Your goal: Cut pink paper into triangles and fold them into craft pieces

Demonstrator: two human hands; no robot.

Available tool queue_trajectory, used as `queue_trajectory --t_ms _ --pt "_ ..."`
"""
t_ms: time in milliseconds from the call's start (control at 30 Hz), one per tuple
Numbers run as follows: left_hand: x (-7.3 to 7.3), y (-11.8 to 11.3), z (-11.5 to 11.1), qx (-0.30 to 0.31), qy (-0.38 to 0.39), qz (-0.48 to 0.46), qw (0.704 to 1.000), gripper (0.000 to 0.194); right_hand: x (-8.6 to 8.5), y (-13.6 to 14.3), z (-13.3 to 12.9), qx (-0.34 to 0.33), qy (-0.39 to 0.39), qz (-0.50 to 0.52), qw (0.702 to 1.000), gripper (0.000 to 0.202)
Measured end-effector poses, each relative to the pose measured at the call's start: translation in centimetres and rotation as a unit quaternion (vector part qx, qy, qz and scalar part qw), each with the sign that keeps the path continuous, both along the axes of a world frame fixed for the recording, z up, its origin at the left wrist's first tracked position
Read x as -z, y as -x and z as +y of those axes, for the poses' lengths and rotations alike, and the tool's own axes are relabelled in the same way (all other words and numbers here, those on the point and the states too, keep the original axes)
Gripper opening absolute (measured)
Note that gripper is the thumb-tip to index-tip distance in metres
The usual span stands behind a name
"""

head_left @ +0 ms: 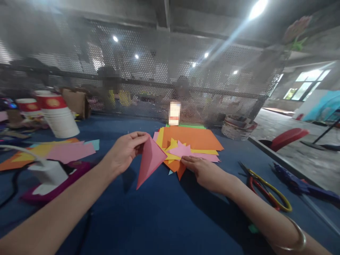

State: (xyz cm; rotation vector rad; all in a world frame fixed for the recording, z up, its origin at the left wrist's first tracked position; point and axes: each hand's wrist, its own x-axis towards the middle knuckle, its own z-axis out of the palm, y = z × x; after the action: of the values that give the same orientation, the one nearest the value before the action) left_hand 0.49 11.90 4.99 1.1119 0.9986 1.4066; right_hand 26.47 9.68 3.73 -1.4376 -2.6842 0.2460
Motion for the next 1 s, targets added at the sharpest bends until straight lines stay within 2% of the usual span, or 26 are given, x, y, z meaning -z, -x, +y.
queue_trajectory --t_ms 200,333,500,700,1000 --pt "0.4 -0.3 0.2 0.028 0.017 -0.024 0.999 0.029 -2.8 1.9 -1.4 0.058 -0.051 0.082 0.994 0.041" --pt "0.5 -0.2 0.2 0.03 0.017 -0.035 0.999 0.03 -4.1 4.2 -2.4 0.056 -0.027 0.144 0.988 0.03" --pt "0.2 0.0 0.1 0.035 0.01 -0.047 0.998 0.029 -2.6 6.1 -1.3 0.061 -0.005 0.25 0.966 0.027" --pt "0.3 -0.1 0.1 0.052 0.006 -0.063 0.997 0.027 -0.5 6.3 -0.4 0.063 0.025 0.357 0.932 0.027" --pt "0.7 -0.3 0.1 0.072 0.008 -0.076 0.994 0.028 0.0 5.9 -1.1 0.049 0.036 0.427 0.902 0.031"
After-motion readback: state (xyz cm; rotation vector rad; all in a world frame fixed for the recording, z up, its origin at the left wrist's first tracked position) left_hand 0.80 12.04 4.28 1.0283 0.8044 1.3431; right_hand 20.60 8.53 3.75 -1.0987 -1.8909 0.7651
